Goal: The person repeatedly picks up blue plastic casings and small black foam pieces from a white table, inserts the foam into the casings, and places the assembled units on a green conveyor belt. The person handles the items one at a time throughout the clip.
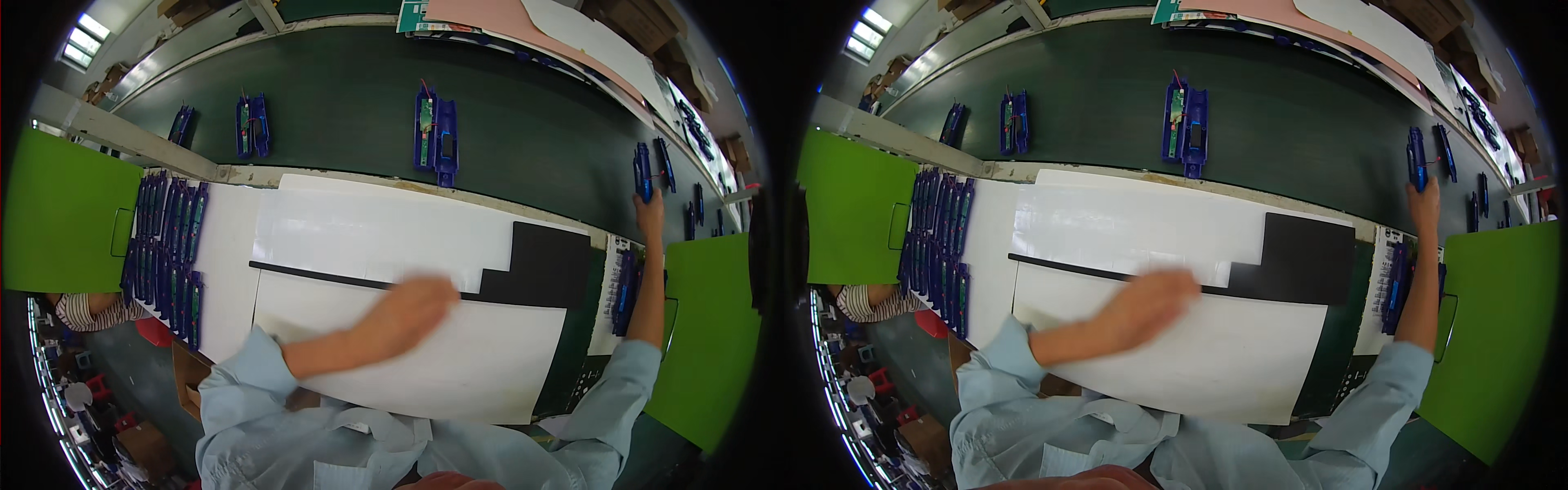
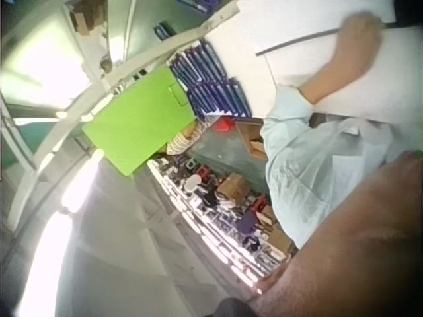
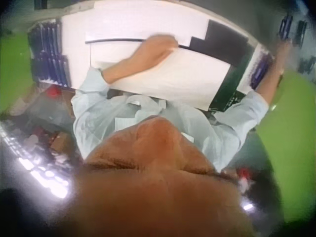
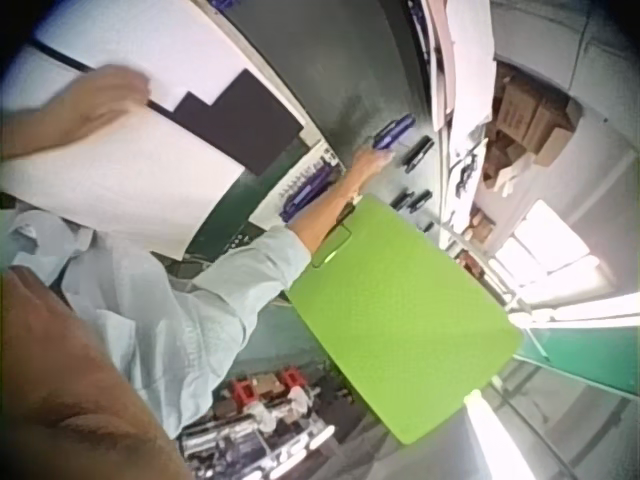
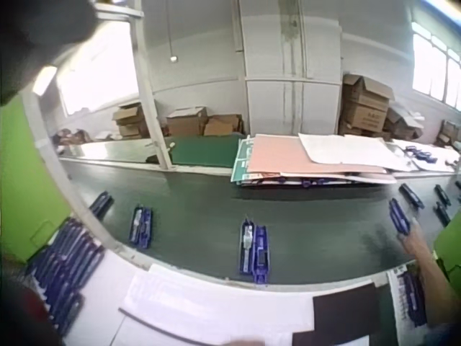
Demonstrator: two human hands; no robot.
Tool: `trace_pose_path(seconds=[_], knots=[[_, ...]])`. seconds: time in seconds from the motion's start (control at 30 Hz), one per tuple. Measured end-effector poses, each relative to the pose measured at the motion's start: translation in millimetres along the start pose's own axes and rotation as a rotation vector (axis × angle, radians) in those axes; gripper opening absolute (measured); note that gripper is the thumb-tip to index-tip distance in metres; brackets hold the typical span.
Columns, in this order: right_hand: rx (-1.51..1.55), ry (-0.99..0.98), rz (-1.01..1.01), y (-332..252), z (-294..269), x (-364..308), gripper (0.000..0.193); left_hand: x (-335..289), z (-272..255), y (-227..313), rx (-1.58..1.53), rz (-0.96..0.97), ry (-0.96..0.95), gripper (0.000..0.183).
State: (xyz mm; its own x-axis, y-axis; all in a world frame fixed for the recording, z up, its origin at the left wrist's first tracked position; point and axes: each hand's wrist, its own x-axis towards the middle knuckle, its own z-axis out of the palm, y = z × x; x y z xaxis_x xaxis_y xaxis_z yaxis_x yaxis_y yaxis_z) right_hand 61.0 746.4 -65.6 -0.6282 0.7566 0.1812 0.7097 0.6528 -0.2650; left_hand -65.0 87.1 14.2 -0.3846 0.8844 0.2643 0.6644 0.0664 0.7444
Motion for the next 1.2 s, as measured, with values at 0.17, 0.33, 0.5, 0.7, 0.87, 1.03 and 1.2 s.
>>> trace_pose_path(seconds=[0.17,0.33,0.5,0.7,0.87,1.03,1.2], knots=[[0.515,-0.363,-0.112,-186.4,-112.2,-192.0,0.04,103.4,-68.6,-93.9,0.586,-0.003,0.17,0.041],[0.718,-0.764,-0.096,-229.6,-141.1,-319.3,0.043,121.9,-63.2,-137.8,0.69,-0.019,0.095,0.044],[0.698,-0.845,-0.166,-259.4,-152.0,-385.1,0.044,128.5,-69.0,-135.1,0.677,-0.093,0.062,0.042],[0.699,-0.595,-0.344,-297.3,-123.2,-444.0,0.05,69.7,-52.4,-23.8,0.402,-0.002,0.235,0.037],[0.703,-0.527,-0.173,-295.3,-137.3,-442.6,0.055,-65.6,-3.1,91.0,0.255,-0.328,0.109,0.058],[0.446,-0.484,-0.206,-285.1,-127.5,-465.0,0.076,-87.3,46.5,99.1,0.185,-0.361,0.121,0.066],[0.375,-0.489,-0.396,-296.6,-135.6,-478.7,0.099,-82.2,42.9,84.9,0.118,-0.241,0.058,0.059]])
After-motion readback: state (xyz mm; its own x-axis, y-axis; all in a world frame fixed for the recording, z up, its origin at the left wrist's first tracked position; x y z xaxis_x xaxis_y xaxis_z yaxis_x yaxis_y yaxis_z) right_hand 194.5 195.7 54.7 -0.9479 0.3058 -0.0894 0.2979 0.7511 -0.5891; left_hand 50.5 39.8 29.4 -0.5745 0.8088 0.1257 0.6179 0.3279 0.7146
